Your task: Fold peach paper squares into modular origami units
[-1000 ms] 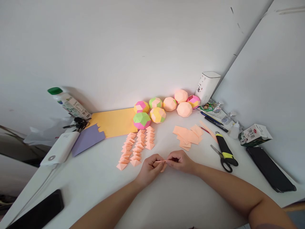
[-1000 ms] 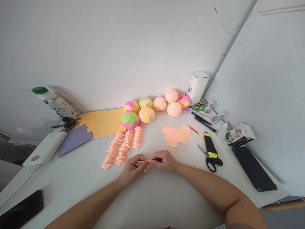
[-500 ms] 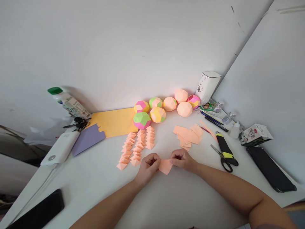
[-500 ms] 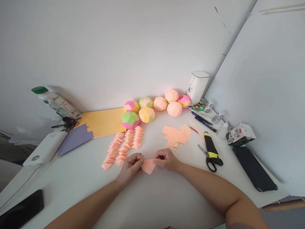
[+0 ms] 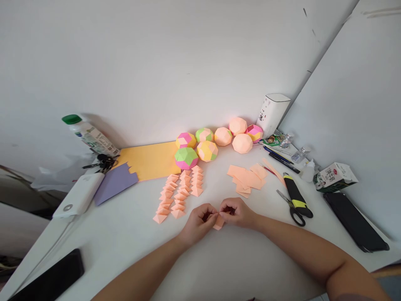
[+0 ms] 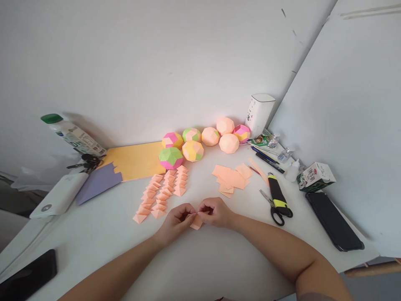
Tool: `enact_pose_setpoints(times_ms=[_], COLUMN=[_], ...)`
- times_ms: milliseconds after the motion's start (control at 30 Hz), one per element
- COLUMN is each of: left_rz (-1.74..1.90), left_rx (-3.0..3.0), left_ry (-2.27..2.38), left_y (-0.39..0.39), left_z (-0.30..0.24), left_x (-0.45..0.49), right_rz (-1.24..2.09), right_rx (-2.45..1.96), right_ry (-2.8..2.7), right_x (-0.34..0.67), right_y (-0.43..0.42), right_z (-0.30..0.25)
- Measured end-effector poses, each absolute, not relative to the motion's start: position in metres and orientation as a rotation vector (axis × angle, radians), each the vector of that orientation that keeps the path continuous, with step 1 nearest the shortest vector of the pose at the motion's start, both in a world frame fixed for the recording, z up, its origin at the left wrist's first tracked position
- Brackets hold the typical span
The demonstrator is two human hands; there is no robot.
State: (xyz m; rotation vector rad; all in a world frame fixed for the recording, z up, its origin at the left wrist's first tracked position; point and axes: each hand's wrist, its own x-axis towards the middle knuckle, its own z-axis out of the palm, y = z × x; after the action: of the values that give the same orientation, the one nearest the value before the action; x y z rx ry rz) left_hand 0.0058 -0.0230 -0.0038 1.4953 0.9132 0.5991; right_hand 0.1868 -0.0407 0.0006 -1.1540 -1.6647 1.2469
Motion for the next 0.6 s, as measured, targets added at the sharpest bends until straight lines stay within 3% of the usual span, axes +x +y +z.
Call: enact_pose_setpoints(times_ms=[600], left_rz=[0.736], left_rx=[1.256], left_ry=[1.009], left_y=[-0.0191], left_z=[-0.0016], left_x=[0.0043], right_rz=[1.417], right_rx=[-1.089], right_ry=[-1.371], right_x=[0.1935], right_y=[-0.0407], right_z=[-0.0005])
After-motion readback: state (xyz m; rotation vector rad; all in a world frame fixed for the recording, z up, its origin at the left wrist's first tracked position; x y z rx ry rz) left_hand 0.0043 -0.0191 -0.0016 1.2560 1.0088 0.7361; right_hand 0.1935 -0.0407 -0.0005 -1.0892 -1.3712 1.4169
